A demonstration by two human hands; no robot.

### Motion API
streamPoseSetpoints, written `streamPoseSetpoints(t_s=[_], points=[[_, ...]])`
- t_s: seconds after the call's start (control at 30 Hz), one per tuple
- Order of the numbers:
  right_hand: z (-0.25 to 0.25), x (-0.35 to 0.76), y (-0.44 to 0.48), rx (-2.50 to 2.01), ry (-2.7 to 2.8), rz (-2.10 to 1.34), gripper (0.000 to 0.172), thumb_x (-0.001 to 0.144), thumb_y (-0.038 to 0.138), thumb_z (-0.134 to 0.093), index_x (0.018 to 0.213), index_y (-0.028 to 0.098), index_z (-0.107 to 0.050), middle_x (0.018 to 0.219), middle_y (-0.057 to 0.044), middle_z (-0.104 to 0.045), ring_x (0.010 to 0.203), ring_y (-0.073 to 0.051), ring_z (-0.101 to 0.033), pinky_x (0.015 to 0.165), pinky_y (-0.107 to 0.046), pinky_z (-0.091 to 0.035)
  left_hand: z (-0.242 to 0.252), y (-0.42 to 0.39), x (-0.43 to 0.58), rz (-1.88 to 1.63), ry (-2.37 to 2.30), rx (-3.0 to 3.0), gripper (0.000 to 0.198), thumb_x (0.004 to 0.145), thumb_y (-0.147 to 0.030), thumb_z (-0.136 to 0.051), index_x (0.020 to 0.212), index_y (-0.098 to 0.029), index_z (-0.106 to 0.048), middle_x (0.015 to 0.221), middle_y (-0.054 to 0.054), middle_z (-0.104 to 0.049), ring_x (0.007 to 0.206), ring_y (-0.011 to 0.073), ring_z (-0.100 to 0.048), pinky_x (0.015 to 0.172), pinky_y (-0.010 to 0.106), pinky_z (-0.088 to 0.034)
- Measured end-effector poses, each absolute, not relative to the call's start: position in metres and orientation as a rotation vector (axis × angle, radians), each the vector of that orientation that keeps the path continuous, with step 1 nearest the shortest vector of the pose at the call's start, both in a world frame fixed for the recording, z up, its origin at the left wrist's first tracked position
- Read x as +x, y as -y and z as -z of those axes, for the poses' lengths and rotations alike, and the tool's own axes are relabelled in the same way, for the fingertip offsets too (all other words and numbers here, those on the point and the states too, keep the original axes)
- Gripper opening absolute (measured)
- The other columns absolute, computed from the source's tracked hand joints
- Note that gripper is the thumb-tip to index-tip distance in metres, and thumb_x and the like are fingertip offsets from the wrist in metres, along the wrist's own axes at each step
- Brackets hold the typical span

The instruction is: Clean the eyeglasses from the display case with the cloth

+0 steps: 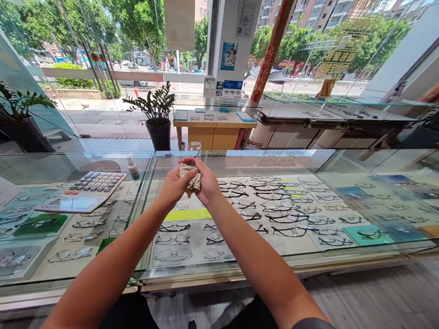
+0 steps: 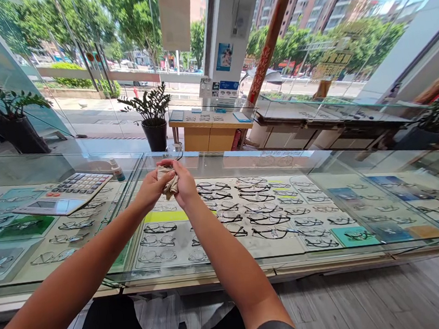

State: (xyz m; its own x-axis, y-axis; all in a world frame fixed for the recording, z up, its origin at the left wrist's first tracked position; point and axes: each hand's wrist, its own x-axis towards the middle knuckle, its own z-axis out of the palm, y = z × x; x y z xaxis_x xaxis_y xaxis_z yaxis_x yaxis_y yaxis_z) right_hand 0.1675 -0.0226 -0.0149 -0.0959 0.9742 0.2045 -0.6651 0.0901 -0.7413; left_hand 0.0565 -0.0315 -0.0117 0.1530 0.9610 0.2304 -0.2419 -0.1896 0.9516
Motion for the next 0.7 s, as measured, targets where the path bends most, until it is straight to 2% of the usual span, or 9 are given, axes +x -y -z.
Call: streamPoseSetpoints(t_s=[0.2,0.33,0.43,0.6,0.7], points=[[0.011,0.162,0.031,-0.405,0.968,-1.442,0.028,0.092,0.048,-0.080,0.112,0.029,-0.082,0.125,-0.003,-0.088,0.119,-0.026,-0.080,0.108,-0.040,-0.066,0.011,0.032,0.060,-1.510,-0.767,1.065,0.061,0.065,-0.065,-0.102,0.089,-0.017,-0.072,0.079,0.000,-0.072,0.070,0.0134,-0.063,0.068,0.027,-0.050],[0.010,0.159,0.034,-0.434,1.037,-1.440,0.029,0.089,0.043,-0.079,0.114,0.029,-0.082,0.137,-0.002,-0.084,0.134,-0.026,-0.075,0.120,-0.040,-0.060,0.010,0.027,0.057,-1.563,-0.788,0.999,0.058,0.068,-0.063,-0.100,0.085,-0.017,-0.069,0.073,-0.002,-0.067,0.065,0.0113,-0.059,0.062,0.025,-0.046],[0.008,0.160,0.035,-0.439,1.068,-1.454,0.029,0.088,0.040,-0.077,0.115,0.029,-0.083,0.142,-0.001,-0.082,0.140,-0.026,-0.072,0.122,-0.040,-0.058,0.010,0.024,0.055,-1.574,-0.803,0.984,0.058,0.069,-0.064,-0.098,0.088,-0.018,-0.070,0.071,-0.003,-0.065,0.063,0.0110,-0.056,0.060,0.025,-0.044],[0.002,0.169,0.035,-0.470,1.085,-1.482,0.032,0.083,0.033,-0.073,0.113,0.029,-0.085,0.130,0.001,-0.087,0.132,-0.025,-0.075,0.115,-0.036,-0.062,0.010,0.021,0.052,-1.559,-0.822,1.048,0.052,0.078,-0.066,-0.087,0.080,-0.020,-0.064,0.069,-0.002,-0.062,0.062,0.0123,-0.053,0.059,0.027,-0.042],[0.001,0.175,0.030,-0.495,1.010,-1.478,0.025,0.086,0.040,-0.074,0.103,0.027,-0.085,0.117,-0.004,-0.089,0.127,-0.027,-0.078,0.109,-0.038,-0.065,0.008,0.021,0.048,-1.426,-0.822,1.136,0.045,0.080,-0.061,-0.083,0.080,-0.020,-0.065,0.072,0.000,-0.063,0.066,0.0148,-0.055,0.062,0.029,-0.043]])
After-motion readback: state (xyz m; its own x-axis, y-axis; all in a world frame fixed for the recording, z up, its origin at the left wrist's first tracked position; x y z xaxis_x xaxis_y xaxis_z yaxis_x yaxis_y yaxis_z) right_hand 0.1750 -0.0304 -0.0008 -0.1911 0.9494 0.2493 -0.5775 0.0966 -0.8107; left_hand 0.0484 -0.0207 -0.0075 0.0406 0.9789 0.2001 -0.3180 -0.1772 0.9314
